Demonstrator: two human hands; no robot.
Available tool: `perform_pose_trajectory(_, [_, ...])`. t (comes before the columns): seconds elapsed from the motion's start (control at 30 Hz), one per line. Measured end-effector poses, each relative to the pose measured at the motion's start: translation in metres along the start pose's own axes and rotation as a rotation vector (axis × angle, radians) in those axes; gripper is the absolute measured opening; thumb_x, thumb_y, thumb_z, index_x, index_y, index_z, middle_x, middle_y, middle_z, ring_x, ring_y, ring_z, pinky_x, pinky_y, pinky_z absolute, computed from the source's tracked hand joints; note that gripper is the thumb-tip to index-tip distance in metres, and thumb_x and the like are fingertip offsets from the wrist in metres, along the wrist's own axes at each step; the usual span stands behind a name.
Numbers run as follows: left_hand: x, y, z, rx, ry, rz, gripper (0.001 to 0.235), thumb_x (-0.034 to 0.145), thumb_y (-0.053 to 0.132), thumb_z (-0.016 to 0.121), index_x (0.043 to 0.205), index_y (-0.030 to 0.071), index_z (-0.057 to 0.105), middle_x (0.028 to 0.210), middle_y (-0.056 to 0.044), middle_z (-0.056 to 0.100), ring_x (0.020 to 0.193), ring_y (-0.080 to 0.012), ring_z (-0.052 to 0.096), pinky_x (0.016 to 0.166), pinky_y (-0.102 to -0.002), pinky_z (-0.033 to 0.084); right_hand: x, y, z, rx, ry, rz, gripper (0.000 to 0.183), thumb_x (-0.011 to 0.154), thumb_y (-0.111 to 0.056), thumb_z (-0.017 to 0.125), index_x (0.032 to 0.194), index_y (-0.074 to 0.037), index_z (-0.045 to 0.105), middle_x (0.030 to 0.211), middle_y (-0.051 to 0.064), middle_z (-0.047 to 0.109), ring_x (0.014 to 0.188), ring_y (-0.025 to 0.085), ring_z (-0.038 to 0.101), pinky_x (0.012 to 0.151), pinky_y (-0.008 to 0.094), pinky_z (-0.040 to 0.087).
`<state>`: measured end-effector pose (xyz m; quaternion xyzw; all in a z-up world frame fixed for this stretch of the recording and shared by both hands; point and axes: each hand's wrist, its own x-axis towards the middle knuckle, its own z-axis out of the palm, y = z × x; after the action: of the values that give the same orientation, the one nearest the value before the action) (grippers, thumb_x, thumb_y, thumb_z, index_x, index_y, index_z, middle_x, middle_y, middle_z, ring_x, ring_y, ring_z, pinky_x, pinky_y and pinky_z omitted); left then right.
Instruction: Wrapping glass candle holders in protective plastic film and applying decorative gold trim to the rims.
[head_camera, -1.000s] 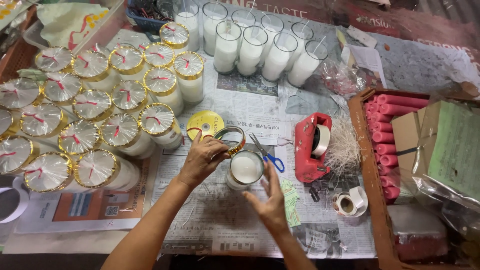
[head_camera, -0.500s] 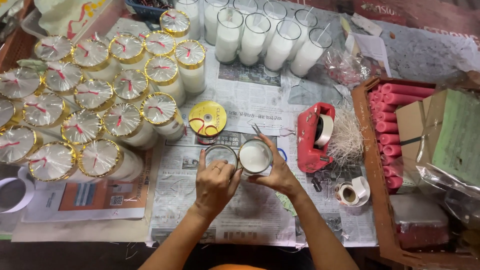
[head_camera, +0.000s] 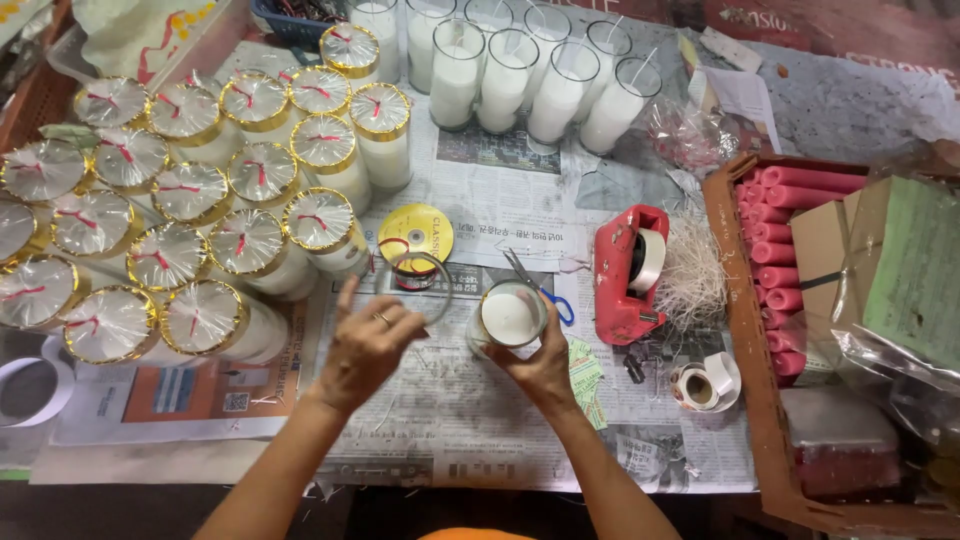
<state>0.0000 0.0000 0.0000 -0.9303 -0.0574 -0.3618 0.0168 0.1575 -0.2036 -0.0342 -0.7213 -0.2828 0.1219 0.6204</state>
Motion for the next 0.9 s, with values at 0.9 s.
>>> perform_pose_trajectory(0.9, [0.018,0.012,0.076,-0.359,-0.105,-0.372,0.01,0.091,0.04,0.075,0.098,0.033,0.072,0.081,0.013,0.07,0.089,-0.0097,0.066,0.103,-0.04,0.041,0.029,-0.001,-0.03,0.129,-0.451,0.013,0.106,0.064,-0.013,0.095,0.154,-0.008,0.04,0.136,0.018,0.06,0.133,0.028,0.053,0.115,0.051,0.039])
